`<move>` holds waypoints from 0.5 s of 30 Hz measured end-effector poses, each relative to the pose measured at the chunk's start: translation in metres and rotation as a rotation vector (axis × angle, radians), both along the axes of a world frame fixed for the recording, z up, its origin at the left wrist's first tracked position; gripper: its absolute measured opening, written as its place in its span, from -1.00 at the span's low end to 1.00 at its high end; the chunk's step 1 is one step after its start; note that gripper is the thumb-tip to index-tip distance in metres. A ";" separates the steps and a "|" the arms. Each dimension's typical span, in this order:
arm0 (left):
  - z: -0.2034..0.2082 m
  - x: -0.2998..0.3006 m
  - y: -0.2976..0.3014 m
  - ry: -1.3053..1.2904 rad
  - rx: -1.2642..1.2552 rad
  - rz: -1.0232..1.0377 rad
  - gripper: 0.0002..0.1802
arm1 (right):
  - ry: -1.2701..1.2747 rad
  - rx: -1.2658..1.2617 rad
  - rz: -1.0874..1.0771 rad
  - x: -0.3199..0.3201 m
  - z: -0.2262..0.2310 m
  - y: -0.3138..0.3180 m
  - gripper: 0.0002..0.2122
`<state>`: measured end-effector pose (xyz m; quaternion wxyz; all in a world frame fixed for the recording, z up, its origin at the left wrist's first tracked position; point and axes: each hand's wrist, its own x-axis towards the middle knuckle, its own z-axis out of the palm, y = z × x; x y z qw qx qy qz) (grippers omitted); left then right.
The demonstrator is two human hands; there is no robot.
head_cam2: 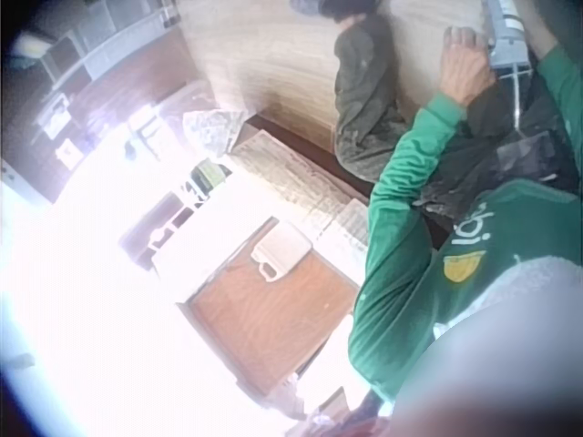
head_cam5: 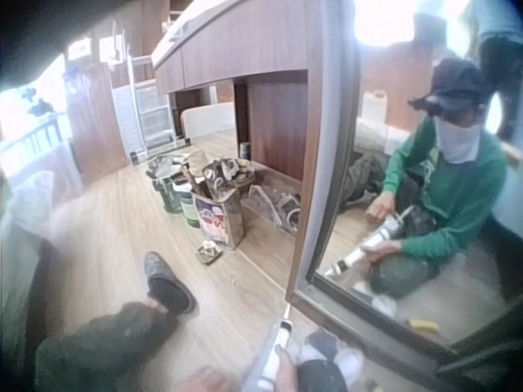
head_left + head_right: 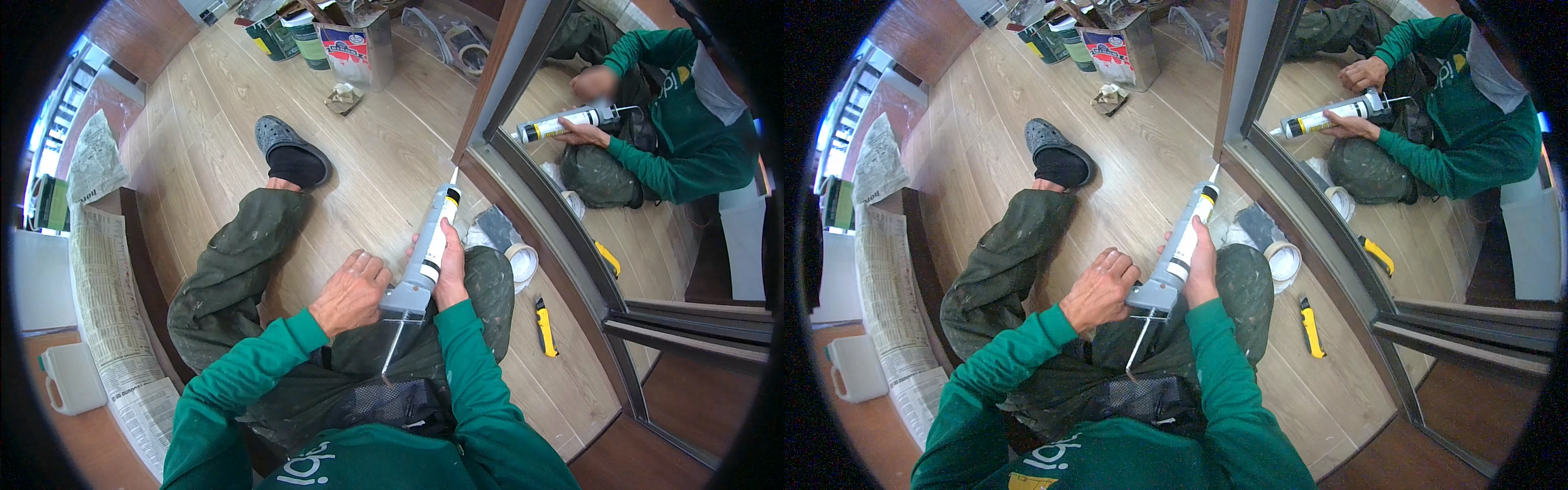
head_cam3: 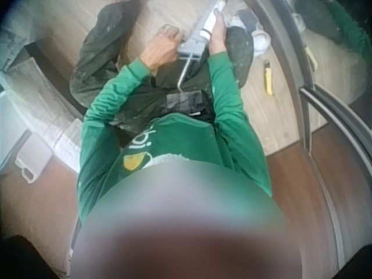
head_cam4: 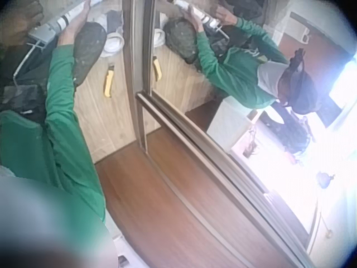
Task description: The person sits on the floor and uses a utility knife to trim the edge of a mirror frame. They then prepare a caulk tube, insert it into a caulking gun, and apply a bead of sealant along the frame's edge.
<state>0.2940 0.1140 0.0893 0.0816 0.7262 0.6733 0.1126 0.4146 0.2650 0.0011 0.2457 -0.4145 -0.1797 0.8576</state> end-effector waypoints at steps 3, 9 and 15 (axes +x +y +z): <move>-0.002 -0.001 -0.001 0.050 -0.060 0.023 -0.58 | 0.024 -0.021 -0.008 -0.001 -0.001 0.000 -0.51; -0.001 -0.003 0.000 0.077 -0.087 0.028 -0.69 | 0.079 -0.016 -0.016 -0.001 -0.004 0.000 -0.52; -0.007 -0.003 0.000 0.079 -0.128 0.014 -0.60 | 0.095 0.004 -0.014 0.000 -0.009 -0.001 -0.54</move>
